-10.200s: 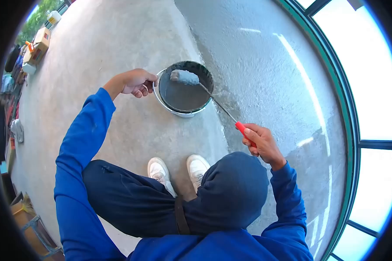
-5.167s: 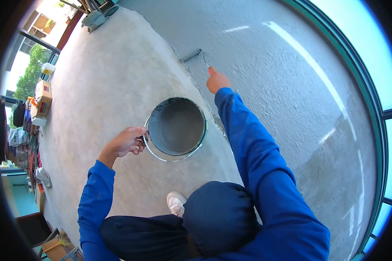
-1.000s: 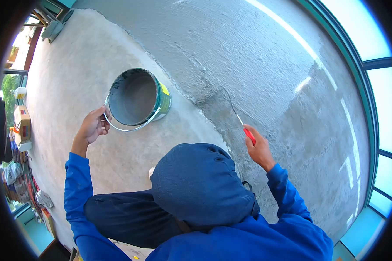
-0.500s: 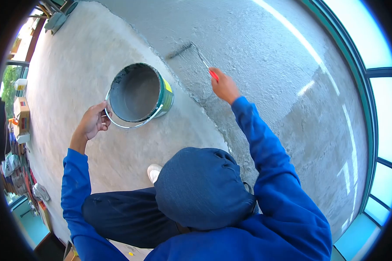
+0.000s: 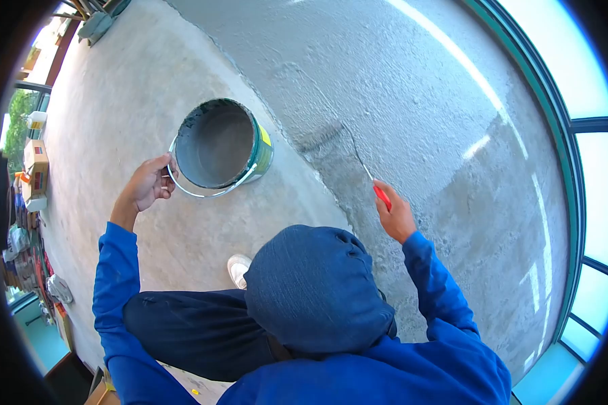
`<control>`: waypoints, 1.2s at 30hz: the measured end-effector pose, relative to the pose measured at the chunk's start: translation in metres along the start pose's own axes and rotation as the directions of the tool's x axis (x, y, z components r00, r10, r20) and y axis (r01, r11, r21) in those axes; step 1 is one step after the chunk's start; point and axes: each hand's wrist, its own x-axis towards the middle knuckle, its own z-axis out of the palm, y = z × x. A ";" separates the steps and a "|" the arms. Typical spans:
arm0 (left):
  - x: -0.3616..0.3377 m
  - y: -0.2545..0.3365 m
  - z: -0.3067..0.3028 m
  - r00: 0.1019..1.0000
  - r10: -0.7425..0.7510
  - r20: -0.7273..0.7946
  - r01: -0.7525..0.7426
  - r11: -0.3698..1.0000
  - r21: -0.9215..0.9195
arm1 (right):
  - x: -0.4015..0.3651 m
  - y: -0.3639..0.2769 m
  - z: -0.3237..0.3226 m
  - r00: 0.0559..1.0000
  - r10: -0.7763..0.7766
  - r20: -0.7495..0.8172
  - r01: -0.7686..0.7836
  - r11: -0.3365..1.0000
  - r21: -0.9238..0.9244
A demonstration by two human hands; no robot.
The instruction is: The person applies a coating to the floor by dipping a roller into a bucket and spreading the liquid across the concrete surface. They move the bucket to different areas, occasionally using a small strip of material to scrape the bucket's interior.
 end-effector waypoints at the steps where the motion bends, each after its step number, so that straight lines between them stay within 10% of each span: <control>1: 0.000 0.001 0.000 1.000 -0.001 0.003 0.001 1.000 -0.001 | -0.004 -0.001 -0.001 1.000 -0.021 -0.007 0.021 1.000 0.008; 16: 0.002 -0.002 -0.006 0.999 -0.014 0.034 0.013 1.000 0.016 | 0.281 -0.096 0.107 0.950 -0.275 -0.148 0.281 0.959 0.021; 30: 0.009 -0.011 -0.011 0.996 -0.057 0.066 0.060 0.997 -0.051 | 0.477 -0.215 0.137 0.998 0.013 0.062 -0.021 0.990 0.141; 36: 0.013 -0.012 -0.014 0.996 -0.052 0.067 0.056 0.997 -0.053 | 0.468 -0.160 0.144 0.932 -0.354 -0.076 0.346 0.933 -0.096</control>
